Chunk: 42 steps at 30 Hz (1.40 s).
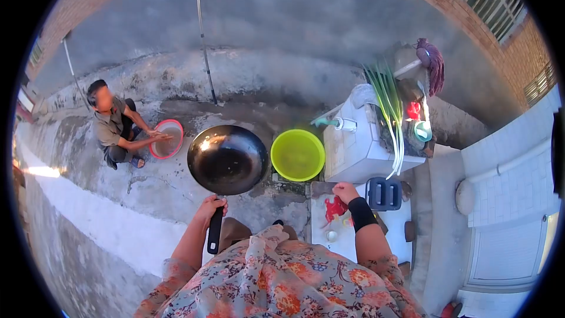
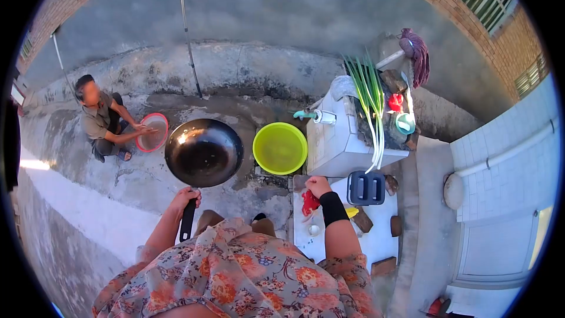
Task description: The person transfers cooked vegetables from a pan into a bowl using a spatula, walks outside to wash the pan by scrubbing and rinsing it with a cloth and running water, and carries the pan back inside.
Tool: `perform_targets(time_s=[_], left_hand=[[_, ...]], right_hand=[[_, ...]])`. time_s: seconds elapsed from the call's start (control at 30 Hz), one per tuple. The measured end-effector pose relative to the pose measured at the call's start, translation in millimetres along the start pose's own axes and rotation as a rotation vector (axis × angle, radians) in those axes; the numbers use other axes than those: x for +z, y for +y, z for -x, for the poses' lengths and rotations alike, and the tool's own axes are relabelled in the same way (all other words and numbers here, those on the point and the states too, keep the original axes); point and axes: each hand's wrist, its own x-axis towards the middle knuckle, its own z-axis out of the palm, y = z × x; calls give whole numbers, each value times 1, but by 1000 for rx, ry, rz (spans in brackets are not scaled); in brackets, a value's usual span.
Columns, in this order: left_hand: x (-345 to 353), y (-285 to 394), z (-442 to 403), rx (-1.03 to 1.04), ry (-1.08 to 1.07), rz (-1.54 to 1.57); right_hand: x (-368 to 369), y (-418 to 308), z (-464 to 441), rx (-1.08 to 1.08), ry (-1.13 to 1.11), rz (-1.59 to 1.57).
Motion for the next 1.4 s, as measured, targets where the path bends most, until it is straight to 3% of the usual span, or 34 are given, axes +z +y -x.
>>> perform_targets(time_s=[0.17, 0.3, 0.37, 0.47, 0.63, 0.8, 0.83, 0.97, 1.07, 1.2, 1.3, 1.4], left_hand=[[43, 48, -96, -85, -156, -124], [69, 83, -171, -191, -240, -218], [76, 98, -210, -183, -325, -274], [84, 101, -258, -151, -474, -329], [102, 115, -304, -220, -476, -453], [109, 103, -333, -236, -533, -495], [111, 104, -334, -237, -563, -488], [126, 106, -339, -216, -610, -548], [133, 104, -339, -240, -613, -599], [142, 101, -347, -264, -623, -577], [148, 95, -352, -268, -642, -545], [155, 97, -352, -259, -649, -556]], right_hand=[[-40, -39, -85, -58, 162, 82], [-43, -64, -139, 26, 205, 27], [-45, -68, -162, 8, 275, 220], [-49, -87, -190, 142, 204, 306], [-43, -96, -245, 301, 256, 437], [-18, -62, -282, 366, 388, 333], [-19, -65, -283, 442, 424, 198], [-23, -71, -284, 367, 435, 209], [-24, -67, -284, 509, 341, 384], [-40, -94, -274, 300, 169, 738], [-50, -92, -271, -20, 98, 931], [-53, -87, -274, -87, 71, 1045]])
